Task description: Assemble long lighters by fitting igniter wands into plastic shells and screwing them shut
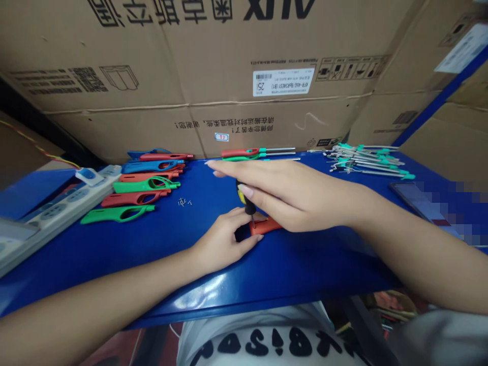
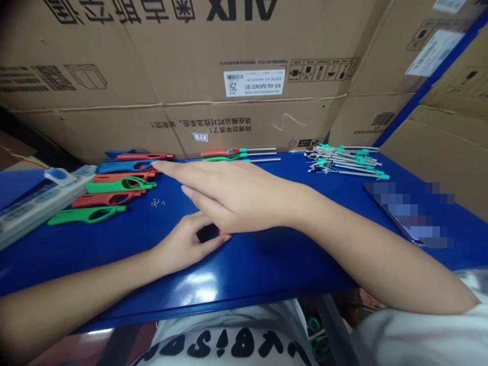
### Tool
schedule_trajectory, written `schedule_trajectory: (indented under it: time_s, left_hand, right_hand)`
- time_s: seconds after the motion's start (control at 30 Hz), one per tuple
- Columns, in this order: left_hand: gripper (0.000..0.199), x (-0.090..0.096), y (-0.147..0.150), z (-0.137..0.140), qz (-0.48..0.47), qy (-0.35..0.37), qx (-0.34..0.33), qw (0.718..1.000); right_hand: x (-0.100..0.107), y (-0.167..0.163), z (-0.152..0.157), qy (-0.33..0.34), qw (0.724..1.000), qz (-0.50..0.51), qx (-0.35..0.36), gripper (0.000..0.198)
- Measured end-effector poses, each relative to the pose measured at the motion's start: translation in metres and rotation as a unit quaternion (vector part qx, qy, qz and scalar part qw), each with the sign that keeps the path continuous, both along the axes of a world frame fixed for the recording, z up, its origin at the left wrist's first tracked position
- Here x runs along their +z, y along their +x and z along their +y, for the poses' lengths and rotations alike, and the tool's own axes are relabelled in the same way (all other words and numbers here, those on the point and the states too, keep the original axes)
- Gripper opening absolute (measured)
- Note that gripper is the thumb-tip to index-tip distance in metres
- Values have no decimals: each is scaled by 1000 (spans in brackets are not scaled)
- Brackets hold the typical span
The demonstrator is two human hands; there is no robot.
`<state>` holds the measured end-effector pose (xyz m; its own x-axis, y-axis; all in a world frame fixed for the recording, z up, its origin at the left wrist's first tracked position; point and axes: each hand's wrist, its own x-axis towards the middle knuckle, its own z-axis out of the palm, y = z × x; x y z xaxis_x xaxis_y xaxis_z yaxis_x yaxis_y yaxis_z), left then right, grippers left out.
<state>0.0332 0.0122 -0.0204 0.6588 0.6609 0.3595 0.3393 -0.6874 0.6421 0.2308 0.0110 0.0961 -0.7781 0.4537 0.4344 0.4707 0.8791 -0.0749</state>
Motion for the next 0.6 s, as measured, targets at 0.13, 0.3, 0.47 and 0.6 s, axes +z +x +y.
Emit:
schedule_trajectory:
  time_s: [0.13,0.3,0.47,0.6]
  left_hand:
    - [25,-2,0,1,-4,3,-3,1000]
    - [23,-4,0,1,-11,3,1,1000]
    - [17,-1,1,0,-1,-2,3,1000]
    - [26,-4,1,0,-13,7,-1,1000]
  right_hand:
    - [0,-1,-1,-14,1000,-10,-25,42]
    - [-4,-5,-2,35,997,22,-68,49]
    - [-3,-4,-1,-29,998,46,6,38]
    - [-7,-3,4,56,998,31,-28,43]
